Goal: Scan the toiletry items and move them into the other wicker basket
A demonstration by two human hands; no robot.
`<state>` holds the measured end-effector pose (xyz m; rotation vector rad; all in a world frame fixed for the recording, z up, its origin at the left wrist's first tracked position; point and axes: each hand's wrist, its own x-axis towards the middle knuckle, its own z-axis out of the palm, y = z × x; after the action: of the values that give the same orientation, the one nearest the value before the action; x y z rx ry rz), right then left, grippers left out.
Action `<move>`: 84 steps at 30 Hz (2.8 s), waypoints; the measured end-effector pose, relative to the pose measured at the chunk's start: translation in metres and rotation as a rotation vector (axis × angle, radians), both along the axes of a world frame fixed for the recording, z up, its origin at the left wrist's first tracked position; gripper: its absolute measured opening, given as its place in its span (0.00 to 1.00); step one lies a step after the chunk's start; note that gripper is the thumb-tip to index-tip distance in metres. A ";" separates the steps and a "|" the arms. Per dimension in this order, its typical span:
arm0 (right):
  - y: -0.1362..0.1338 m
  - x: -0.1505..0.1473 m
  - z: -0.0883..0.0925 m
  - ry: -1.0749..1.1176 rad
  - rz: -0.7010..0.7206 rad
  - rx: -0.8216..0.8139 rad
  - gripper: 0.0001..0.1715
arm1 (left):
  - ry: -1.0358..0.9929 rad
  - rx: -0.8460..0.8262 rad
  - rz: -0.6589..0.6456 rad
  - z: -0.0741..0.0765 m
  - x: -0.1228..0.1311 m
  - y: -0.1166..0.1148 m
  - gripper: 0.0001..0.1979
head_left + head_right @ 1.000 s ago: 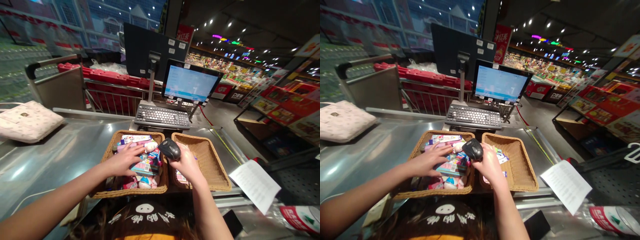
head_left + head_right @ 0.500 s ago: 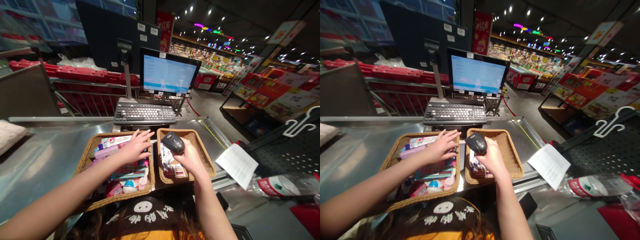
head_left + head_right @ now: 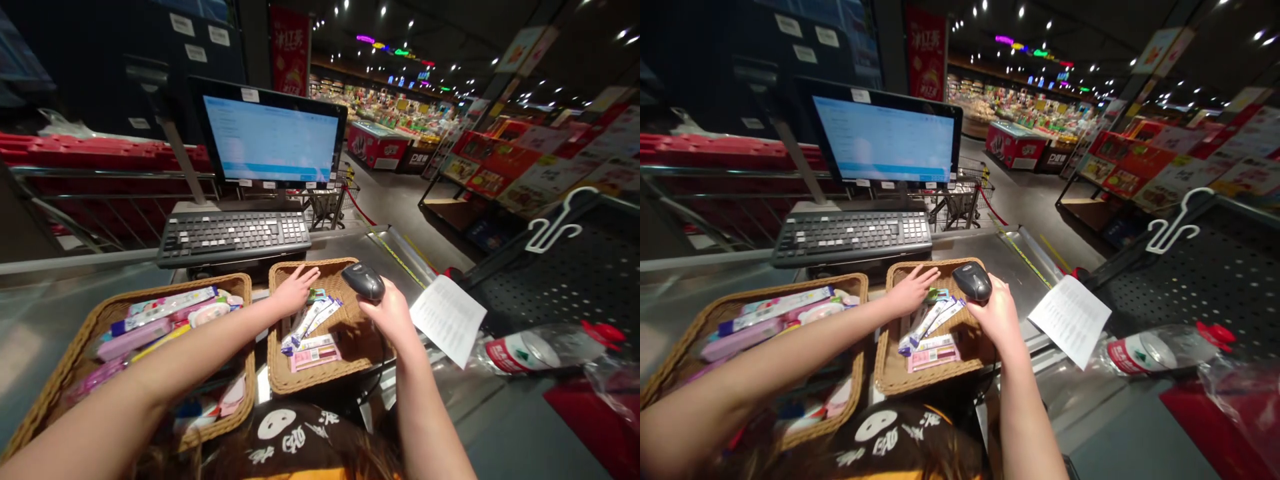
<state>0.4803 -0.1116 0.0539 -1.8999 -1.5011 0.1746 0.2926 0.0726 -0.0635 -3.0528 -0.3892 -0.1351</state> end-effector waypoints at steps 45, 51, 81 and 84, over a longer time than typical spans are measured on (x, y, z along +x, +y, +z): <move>0.024 -0.016 0.031 -0.055 0.044 0.223 0.25 | -0.441 0.045 0.214 0.130 -0.054 -0.011 0.05; 0.028 -0.050 0.047 -0.085 0.095 0.296 0.24 | -0.528 0.165 0.268 0.162 -0.091 -0.018 0.05; 0.040 -0.138 0.059 -0.072 0.271 0.239 0.25 | -0.637 0.371 0.404 0.174 -0.161 0.005 0.05; 0.040 -0.140 0.059 -0.080 0.276 0.236 0.26 | -0.637 0.367 0.404 0.174 -0.163 0.007 0.05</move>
<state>0.3408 -0.0717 0.1133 -1.5263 -1.7524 0.0436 0.1296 0.0799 0.1106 -2.4406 -0.8830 -1.0283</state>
